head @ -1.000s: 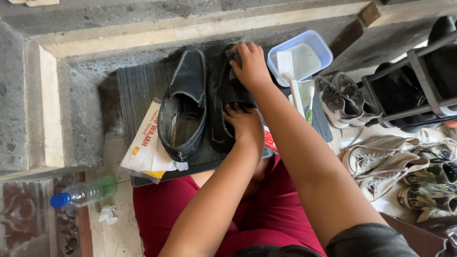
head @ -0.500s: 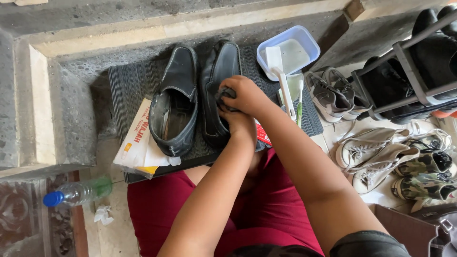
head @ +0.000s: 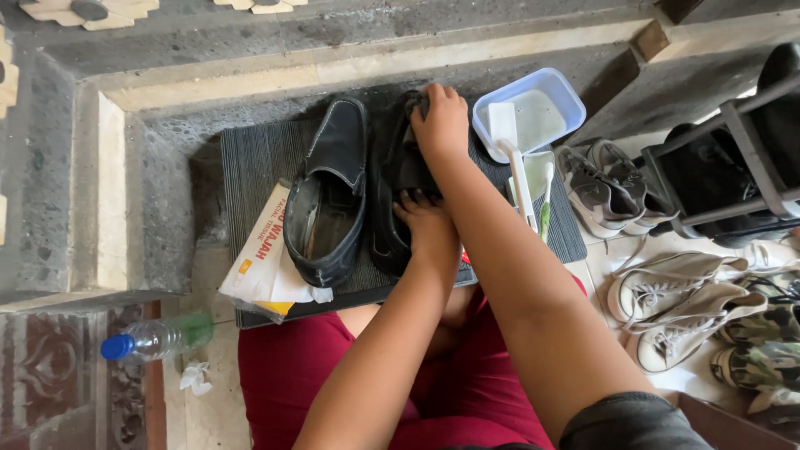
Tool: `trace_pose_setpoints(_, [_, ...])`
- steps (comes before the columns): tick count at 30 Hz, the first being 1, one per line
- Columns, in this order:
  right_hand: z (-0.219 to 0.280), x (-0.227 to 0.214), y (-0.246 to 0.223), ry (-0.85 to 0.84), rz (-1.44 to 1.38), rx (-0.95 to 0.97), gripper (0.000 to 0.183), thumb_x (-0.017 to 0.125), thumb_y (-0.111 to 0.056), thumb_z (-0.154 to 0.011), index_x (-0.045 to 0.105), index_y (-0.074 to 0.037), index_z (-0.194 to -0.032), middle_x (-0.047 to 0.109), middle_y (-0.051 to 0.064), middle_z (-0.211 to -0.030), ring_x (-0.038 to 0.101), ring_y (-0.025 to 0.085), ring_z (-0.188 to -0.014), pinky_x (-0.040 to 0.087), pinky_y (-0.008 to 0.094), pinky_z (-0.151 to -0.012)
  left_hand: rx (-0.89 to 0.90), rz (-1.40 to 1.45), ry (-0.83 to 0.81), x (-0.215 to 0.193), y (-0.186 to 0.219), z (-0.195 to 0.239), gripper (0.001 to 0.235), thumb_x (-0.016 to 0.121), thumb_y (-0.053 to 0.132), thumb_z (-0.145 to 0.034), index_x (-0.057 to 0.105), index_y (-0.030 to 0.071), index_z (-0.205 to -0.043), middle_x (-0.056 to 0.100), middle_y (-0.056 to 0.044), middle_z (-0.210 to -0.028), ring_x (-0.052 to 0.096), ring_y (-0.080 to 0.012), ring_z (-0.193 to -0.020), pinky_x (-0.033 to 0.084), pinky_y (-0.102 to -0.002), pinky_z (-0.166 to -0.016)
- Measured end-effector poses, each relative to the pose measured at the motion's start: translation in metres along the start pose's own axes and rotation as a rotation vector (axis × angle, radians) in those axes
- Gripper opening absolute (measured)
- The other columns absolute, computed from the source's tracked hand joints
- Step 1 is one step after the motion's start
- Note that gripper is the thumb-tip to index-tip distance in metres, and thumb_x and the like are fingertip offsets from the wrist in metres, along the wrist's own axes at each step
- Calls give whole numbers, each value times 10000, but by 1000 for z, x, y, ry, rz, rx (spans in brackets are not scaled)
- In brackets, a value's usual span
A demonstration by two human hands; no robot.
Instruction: The person sits on the floor and cleans a pair of black shoes using a cloth. They wipe the soles, sides, and uppers of the shoes thoroughly, handling them one at a time.
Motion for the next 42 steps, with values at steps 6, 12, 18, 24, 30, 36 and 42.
trace_pose_setpoints(6, [31,6,-14,-206,-118,-270,263,773,-269,-793,716,-193,-1039,703,116,-975,710,368,-934,572,453,-856,-50,312,19,41,23,-28,393,373,154,-1078,511,-18,-1403,483,-325,-1442,312,-591,-1425,116,-851,-1088])
trace_pose_setpoints(12, [83,-30,-36,-455,-252,-349,277,765,-337,-765,708,-220,-1009,704,63,-921,717,321,-930,579,429,-830,81,250,-5,24,17,-16,366,390,117,-1036,694,66,-1234,680,-167,-1260,549,-427,-1268,138,-853,-1082])
trace_pose_setpoints(18, [89,-53,-28,-572,-216,-282,313,732,-296,-784,710,-171,-1070,715,136,-1019,690,394,-1029,577,489,-892,8,350,165,37,28,-19,346,425,129,-1006,706,23,-1178,687,-231,-1234,515,-493,-1296,116,-855,-1068])
trace_pose_setpoints(24, [50,-9,-1,-393,99,-349,289,751,-268,-793,694,-179,-1062,669,97,-1018,688,354,-1018,592,450,-878,15,395,479,36,19,-13,203,557,61,-862,679,3,-1014,684,-361,-997,558,-596,-1133,274,-843,-996])
trace_pose_setpoints(30, [-17,18,47,-131,215,-103,298,721,-276,-850,640,-147,-1106,589,76,-1067,588,314,-1108,621,454,-809,-48,339,680,20,2,-1,181,701,211,-795,692,77,-917,714,-251,-996,643,-495,-1108,412,-728,-963])
trace_pose_setpoints(36, [-17,14,49,-142,177,-152,273,725,-301,-824,670,-177,-1061,607,49,-1006,617,302,-1040,634,457,-746,-52,304,711,19,2,-1,140,586,133,-821,696,93,-897,718,-241,-979,656,-517,-1106,424,-749,-946])
trace_pose_setpoints(42, [29,-7,37,-271,27,-181,255,721,-238,-801,729,-162,-1044,671,90,-973,662,343,-1028,621,495,-811,-65,325,703,30,10,-6,166,564,105,-832,699,70,-922,714,-250,-1010,640,-527,-1134,402,-751,-976])
Point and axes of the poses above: each hand's wrist, its own z-axis away from the middle knuckle, its own x-axis out of the palm, y = z × x, the point moved 4 cm from there along -z, towards the middle knuckle
